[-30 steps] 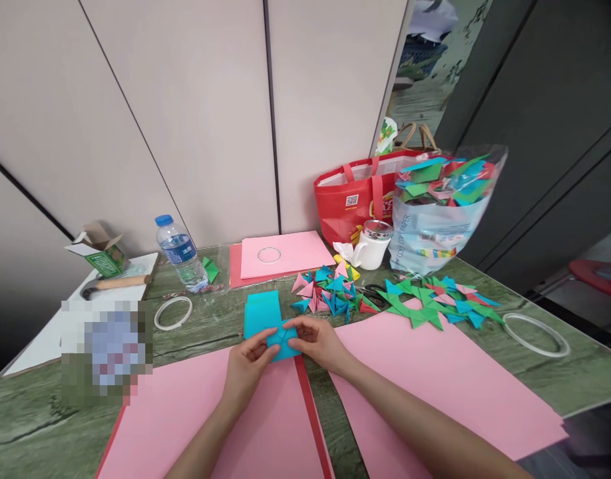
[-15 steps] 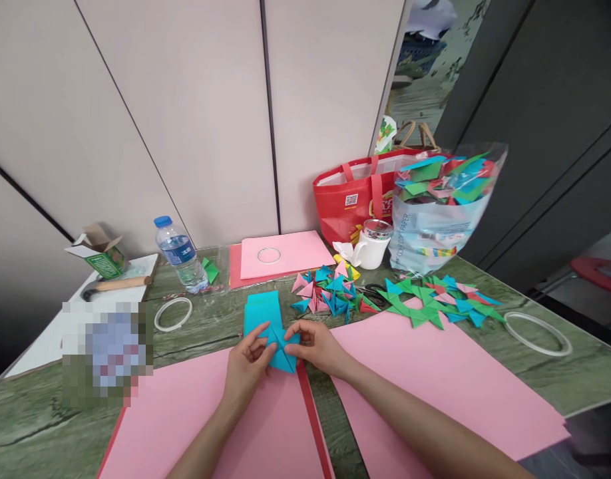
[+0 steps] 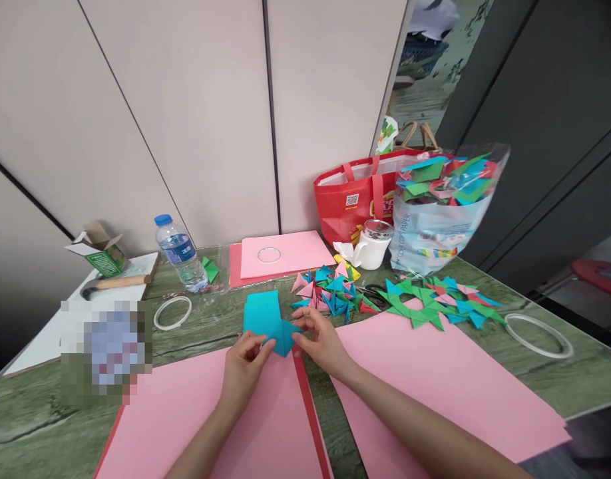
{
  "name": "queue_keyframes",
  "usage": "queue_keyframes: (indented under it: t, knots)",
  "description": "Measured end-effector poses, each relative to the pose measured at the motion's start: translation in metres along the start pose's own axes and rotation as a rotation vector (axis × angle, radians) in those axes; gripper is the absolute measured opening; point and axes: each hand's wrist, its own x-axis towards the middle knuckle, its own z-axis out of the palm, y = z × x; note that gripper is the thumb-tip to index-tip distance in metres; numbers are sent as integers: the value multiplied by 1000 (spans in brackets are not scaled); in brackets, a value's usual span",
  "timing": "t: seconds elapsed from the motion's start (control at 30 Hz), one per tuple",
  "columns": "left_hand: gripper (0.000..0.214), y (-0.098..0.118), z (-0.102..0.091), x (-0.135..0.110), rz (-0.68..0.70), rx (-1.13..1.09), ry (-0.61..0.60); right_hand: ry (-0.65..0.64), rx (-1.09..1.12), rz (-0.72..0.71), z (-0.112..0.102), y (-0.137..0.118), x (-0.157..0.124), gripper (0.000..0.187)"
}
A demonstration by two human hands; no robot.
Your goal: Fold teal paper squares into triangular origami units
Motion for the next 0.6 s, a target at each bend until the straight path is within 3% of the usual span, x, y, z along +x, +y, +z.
queue_keyframes:
  t: [0.13, 0.27, 0.4, 0.6]
  knots:
    - [16, -3, 0, -1, 54, 64, 47, -7, -29, -114, 2, -1, -1, 11]
    - [28, -3, 1, -4, 11, -33, -75, -7, -32, -216, -1, -2, 0, 10]
    - [24, -2, 1, -3, -2, -158, -163, -17, 6, -261, -2, -3, -1, 17]
    - [16, 1, -3, -3, 55, -117, -56, -64, -15, -280, 0, -9, -4, 13]
